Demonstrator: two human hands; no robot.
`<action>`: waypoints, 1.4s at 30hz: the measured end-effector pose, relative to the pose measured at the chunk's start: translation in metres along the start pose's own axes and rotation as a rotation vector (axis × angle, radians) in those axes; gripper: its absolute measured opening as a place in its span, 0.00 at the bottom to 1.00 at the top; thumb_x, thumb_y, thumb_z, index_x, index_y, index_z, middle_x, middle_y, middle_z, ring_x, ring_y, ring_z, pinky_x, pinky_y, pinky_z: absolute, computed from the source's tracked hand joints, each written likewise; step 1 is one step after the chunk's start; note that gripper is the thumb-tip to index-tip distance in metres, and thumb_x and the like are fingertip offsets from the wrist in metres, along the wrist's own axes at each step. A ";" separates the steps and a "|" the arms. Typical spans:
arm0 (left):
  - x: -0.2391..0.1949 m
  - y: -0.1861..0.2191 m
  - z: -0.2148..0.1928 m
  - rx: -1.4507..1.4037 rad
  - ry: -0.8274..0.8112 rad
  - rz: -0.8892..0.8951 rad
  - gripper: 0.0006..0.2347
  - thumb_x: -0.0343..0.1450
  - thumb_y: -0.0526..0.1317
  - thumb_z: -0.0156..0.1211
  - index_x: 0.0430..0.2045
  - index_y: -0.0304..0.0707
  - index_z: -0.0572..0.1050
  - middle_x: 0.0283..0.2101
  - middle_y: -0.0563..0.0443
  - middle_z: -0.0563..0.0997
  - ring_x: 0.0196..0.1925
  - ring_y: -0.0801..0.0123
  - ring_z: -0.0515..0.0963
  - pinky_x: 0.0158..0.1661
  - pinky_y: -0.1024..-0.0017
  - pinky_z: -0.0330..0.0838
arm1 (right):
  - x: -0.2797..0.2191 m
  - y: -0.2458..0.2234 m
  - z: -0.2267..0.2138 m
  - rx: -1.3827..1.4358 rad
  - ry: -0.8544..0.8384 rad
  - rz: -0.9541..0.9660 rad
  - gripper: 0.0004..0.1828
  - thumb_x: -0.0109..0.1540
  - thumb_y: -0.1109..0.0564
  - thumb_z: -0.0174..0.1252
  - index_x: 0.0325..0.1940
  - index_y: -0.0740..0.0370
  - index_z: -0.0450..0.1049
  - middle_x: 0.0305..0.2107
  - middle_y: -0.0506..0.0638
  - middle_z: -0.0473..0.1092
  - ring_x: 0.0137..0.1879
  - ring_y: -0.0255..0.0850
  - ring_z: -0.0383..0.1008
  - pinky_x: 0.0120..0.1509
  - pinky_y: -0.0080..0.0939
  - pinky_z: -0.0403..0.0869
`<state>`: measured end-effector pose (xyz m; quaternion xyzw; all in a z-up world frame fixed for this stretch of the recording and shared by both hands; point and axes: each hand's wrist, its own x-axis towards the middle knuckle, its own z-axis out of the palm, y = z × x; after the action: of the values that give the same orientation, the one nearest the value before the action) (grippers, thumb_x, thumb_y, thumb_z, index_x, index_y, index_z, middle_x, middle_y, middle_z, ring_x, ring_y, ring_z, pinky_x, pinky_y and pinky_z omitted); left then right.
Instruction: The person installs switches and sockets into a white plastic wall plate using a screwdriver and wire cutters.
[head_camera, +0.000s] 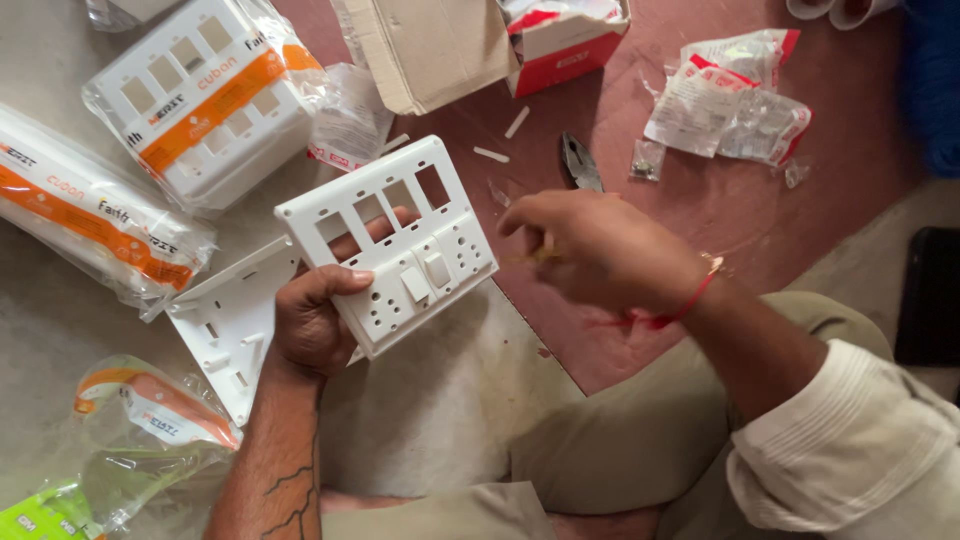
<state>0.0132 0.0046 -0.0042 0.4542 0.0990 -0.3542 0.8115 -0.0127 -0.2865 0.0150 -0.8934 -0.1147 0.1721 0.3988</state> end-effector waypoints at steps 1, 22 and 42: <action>-0.001 0.004 0.001 -0.037 -0.001 0.037 0.34 0.57 0.35 0.56 0.63 0.19 0.66 0.62 0.30 0.75 0.62 0.46 0.76 0.64 0.55 0.70 | 0.003 0.007 -0.003 -0.003 -0.001 -0.007 0.19 0.54 0.58 0.64 0.49 0.61 0.79 0.33 0.50 0.77 0.38 0.47 0.77 0.41 0.44 0.74; -0.006 0.011 0.006 -0.036 -0.015 0.217 0.27 0.61 0.32 0.56 0.57 0.16 0.72 0.56 0.29 0.79 0.59 0.46 0.80 0.64 0.51 0.73 | 0.035 0.002 0.039 1.141 -0.023 0.430 0.16 0.62 0.45 0.64 0.40 0.59 0.76 0.15 0.39 0.60 0.17 0.24 0.55 0.19 0.29 0.54; -0.009 0.042 0.008 0.444 0.224 0.300 0.20 0.66 0.36 0.67 0.52 0.27 0.76 0.39 0.40 0.84 0.39 0.61 0.84 0.46 0.64 0.81 | 0.043 0.029 0.051 0.756 -0.096 -0.019 0.18 0.65 0.48 0.66 0.45 0.68 0.79 0.33 0.43 0.74 0.42 0.27 0.73 0.46 0.32 0.75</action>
<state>0.0336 0.0166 0.0329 0.6667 0.0398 -0.1909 0.7194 0.0079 -0.2563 -0.0478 -0.6730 -0.0698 0.2405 0.6960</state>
